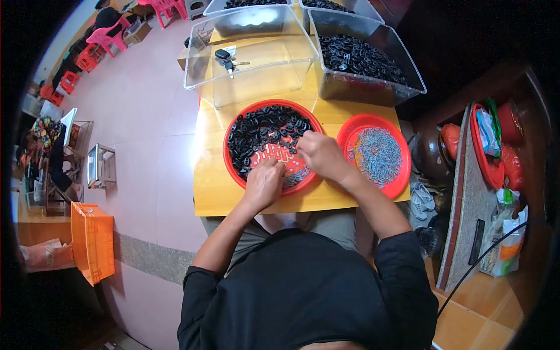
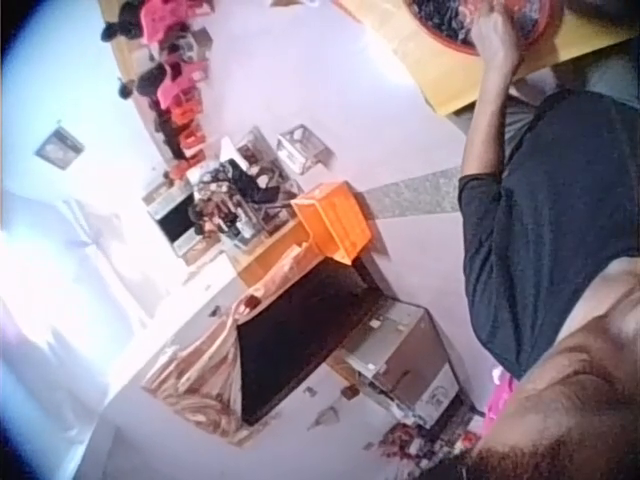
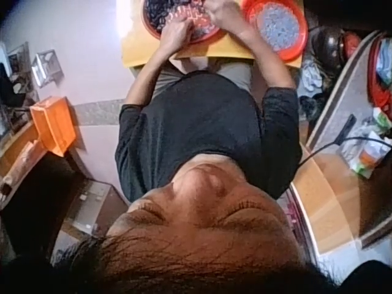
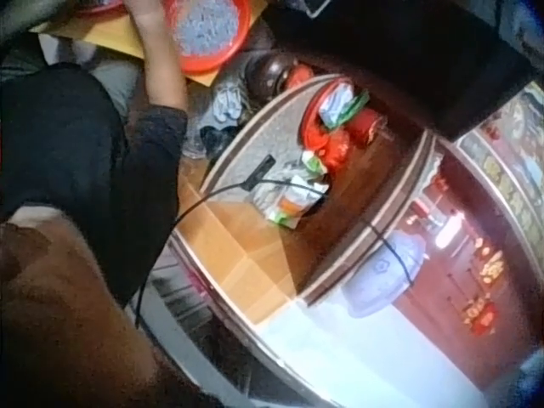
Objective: The person assembles small fasteners by picking plastic pieces from a plate and inserting small metal pins into them by hand.
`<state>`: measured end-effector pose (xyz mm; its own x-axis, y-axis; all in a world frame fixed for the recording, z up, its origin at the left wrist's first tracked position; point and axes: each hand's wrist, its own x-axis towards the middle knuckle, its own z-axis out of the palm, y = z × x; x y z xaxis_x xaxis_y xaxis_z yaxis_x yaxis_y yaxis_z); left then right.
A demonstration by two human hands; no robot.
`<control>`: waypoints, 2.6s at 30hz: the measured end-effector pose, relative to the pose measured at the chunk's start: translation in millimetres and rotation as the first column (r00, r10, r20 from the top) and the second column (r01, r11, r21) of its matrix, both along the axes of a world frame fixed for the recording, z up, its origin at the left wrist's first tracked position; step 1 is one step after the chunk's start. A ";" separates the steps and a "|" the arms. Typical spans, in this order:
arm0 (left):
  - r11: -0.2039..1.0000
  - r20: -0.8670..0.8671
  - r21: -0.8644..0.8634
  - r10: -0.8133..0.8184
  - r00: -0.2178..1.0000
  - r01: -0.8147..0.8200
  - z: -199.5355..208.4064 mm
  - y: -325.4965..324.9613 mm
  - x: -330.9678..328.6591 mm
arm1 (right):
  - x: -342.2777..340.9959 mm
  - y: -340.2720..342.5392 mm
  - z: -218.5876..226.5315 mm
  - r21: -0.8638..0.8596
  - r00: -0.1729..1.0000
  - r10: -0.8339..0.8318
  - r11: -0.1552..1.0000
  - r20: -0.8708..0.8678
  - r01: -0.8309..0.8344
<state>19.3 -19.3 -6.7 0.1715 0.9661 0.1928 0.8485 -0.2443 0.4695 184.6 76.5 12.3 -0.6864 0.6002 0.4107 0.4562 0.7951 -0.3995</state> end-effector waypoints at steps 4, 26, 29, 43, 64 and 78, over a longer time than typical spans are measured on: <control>1.000 -0.024 0.020 -0.001 1.000 0.001 -11.0 1.1 -1.5 | -15.2 2.1 -17.4 0.052 0.980 -0.043 0.998 0.195 0.034; 0.997 0.002 0.055 -0.045 0.999 0.045 -3.9 -5.6 -5.3 | 0.8 -17.0 -0.1 -0.375 0.983 -0.170 0.918 -0.075 0.130; 0.998 -0.053 0.013 -0.059 0.997 0.059 -5.9 -3.4 -3.9 | 2.9 -23.6 4.7 -0.407 0.985 -0.151 0.908 -0.087 0.103; 0.998 -0.014 -0.023 -0.057 0.998 0.057 -8.4 5.7 6.4 | 4.6 -34.5 -1.2 -0.387 0.977 -0.117 0.921 -0.177 0.040; 0.908 0.914 -0.368 0.313 0.257 0.201 -7.4 -5.8 -11.7 | -3.6 -48.0 -5.8 -0.794 0.902 -0.251 0.590 -0.351 -0.145; 0.910 0.909 -0.365 0.304 0.284 0.195 -1.0 -4.9 -9.2 | -1.5 -47.0 -10.4 -0.825 0.892 -0.290 0.547 -0.346 -0.142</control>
